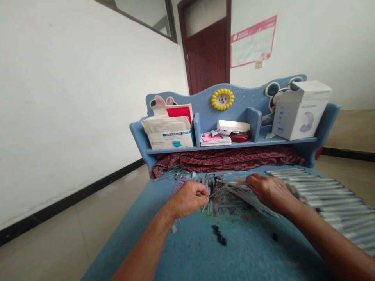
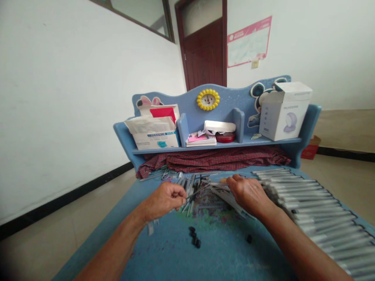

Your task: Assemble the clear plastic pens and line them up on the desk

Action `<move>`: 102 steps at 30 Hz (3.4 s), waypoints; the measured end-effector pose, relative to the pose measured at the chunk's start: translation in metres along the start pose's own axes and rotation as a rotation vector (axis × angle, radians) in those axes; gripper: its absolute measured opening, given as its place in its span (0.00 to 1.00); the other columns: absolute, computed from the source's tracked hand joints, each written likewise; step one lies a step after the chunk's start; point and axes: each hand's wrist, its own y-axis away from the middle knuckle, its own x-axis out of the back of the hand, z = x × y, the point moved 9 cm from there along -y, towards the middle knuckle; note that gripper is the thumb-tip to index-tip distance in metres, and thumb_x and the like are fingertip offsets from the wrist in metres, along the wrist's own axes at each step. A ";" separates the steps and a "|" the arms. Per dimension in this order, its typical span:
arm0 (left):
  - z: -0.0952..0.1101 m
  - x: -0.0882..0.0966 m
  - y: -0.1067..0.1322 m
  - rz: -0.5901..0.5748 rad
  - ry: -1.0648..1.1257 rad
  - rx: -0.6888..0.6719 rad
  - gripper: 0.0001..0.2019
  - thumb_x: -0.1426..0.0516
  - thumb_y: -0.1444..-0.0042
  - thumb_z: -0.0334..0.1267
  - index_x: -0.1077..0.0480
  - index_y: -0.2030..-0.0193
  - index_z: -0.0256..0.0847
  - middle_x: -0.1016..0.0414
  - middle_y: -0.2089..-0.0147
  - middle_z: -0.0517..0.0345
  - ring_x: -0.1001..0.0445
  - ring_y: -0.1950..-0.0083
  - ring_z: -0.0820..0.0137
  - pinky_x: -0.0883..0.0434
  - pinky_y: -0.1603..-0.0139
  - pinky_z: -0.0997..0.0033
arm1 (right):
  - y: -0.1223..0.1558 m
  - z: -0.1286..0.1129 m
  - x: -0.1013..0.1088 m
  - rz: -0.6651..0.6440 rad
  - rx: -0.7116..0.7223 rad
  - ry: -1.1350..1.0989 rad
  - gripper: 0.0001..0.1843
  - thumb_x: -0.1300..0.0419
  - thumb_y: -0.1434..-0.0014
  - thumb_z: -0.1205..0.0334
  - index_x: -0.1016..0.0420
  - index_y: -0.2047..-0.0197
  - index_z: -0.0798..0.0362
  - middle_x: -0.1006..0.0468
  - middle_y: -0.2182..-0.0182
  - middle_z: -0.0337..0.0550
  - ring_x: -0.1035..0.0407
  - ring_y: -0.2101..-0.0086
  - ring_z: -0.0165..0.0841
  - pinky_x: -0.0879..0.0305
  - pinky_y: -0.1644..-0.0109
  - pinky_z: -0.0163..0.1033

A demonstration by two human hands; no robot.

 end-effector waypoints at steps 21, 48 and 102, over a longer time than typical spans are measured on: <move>0.003 0.005 0.004 -0.053 0.026 -0.012 0.05 0.45 0.59 0.34 0.30 0.78 0.35 0.37 0.84 0.66 0.41 0.81 0.79 0.44 0.79 0.79 | 0.003 -0.012 0.002 0.039 0.109 -0.026 0.15 0.52 0.39 0.69 0.34 0.52 0.48 0.25 0.67 0.38 0.32 0.74 0.29 0.58 0.75 0.36; 0.009 -0.014 -0.005 0.064 0.642 -0.094 0.13 0.42 0.51 0.42 0.30 0.64 0.33 0.28 0.74 0.57 0.36 0.81 0.80 0.41 0.79 0.79 | 0.010 -0.046 0.018 0.184 0.202 -0.300 0.14 0.54 0.37 0.63 0.29 0.60 0.55 0.26 0.67 0.47 0.32 0.68 0.30 0.40 0.66 0.32; 0.004 0.005 -0.007 0.258 0.582 -0.117 0.10 0.39 0.57 0.33 0.35 0.68 0.35 0.25 0.74 0.55 0.28 0.75 0.74 0.38 0.80 0.80 | 0.010 -0.047 0.021 0.176 0.173 -0.397 0.11 0.52 0.40 0.65 0.28 0.64 0.54 0.25 0.71 0.45 0.32 0.70 0.30 0.42 0.66 0.33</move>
